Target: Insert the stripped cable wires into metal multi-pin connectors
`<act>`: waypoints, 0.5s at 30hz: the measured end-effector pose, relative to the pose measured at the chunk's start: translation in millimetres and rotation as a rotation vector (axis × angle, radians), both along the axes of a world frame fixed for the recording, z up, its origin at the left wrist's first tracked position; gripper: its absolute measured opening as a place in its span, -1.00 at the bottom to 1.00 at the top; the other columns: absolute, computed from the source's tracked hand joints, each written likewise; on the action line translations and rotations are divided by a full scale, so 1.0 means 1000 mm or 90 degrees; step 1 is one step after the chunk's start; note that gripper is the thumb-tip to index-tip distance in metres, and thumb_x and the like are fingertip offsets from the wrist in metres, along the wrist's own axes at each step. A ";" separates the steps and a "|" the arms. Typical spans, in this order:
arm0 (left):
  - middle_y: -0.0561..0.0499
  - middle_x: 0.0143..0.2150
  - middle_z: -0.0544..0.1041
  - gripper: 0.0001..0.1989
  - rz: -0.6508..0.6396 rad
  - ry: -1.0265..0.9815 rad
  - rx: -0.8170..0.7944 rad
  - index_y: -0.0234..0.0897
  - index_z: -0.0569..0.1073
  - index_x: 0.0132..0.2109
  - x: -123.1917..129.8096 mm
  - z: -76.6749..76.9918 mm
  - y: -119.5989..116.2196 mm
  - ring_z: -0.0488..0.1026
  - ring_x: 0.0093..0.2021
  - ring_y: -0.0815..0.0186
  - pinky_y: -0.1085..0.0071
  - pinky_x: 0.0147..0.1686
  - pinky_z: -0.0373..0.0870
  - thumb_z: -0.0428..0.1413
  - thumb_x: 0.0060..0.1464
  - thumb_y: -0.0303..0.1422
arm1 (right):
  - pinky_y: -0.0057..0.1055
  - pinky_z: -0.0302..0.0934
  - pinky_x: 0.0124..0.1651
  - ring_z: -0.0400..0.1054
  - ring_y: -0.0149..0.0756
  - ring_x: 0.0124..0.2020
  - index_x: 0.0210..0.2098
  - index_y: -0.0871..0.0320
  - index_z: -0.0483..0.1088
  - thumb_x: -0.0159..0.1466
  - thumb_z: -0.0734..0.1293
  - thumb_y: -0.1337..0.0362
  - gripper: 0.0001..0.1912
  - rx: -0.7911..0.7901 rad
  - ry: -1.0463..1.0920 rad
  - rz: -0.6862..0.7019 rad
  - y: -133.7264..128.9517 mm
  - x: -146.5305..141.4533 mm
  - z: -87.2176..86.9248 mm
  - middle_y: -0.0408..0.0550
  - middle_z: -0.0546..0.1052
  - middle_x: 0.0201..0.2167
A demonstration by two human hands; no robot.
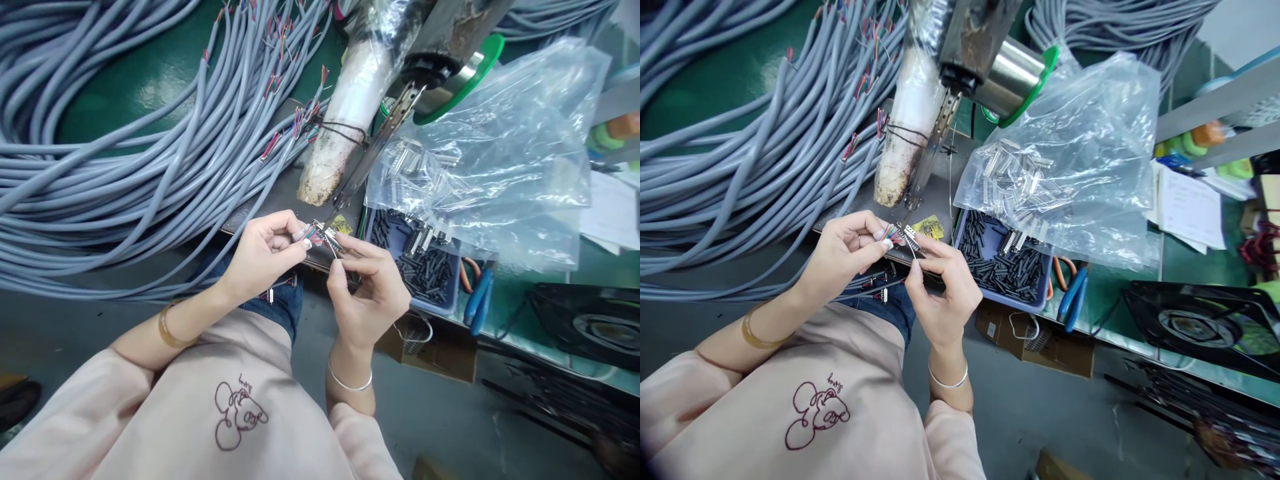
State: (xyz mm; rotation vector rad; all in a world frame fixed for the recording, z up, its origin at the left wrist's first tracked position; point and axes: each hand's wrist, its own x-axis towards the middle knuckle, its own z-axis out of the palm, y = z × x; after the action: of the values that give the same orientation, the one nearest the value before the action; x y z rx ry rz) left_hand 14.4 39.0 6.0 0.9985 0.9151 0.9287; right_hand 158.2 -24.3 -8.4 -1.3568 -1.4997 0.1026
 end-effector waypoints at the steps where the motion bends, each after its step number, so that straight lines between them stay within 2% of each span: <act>1: 0.02 -0.38 0.53 -0.82 0.000 0.003 0.000 -0.28 0.32 -0.48 0.000 0.000 0.000 0.25 -0.53 0.55 0.60 -0.59 0.11 0.21 -0.14 -0.41 | -0.30 0.55 -0.11 0.62 -0.29 -0.16 -0.33 0.07 0.44 0.25 0.41 0.45 -0.86 0.001 -0.005 -0.001 0.000 0.000 0.000 -0.11 0.68 -0.17; 5: 0.03 -0.39 0.52 -0.82 -0.002 0.010 -0.001 -0.28 0.32 -0.48 0.000 0.000 0.001 0.27 -0.51 0.53 0.59 -0.57 0.12 0.21 -0.13 -0.41 | -0.29 0.54 -0.13 0.61 -0.28 -0.18 -0.33 0.06 0.44 0.25 0.41 0.44 -0.86 0.008 -0.028 -0.003 0.002 0.002 0.000 -0.13 0.68 -0.18; 11: 0.02 -0.36 0.55 -0.81 -0.015 -0.013 -0.014 -0.30 0.30 -0.50 0.000 0.003 0.003 0.15 -0.61 0.63 0.61 -0.66 0.03 0.21 -0.15 -0.45 | -0.31 0.51 -0.11 0.61 -0.30 -0.18 -0.32 0.06 0.46 0.23 0.43 0.46 -0.84 0.025 -0.052 -0.002 0.004 0.004 0.001 -0.14 0.69 -0.18; 15: 0.02 -0.36 0.56 -0.81 -0.006 -0.029 -0.006 -0.30 0.31 -0.50 -0.001 0.005 0.003 0.15 -0.61 0.62 0.61 -0.65 0.04 0.21 -0.15 -0.46 | -0.33 0.52 -0.11 0.61 -0.31 -0.19 -0.32 0.07 0.47 0.22 0.44 0.48 -0.83 0.042 -0.068 -0.003 0.006 0.004 0.004 -0.14 0.69 -0.18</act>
State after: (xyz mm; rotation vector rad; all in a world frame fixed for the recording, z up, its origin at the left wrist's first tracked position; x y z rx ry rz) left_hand 13.7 42.0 10.6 0.9689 0.8745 0.9348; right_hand 161.8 -18.7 -4.4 -1.3302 -1.5745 -0.0229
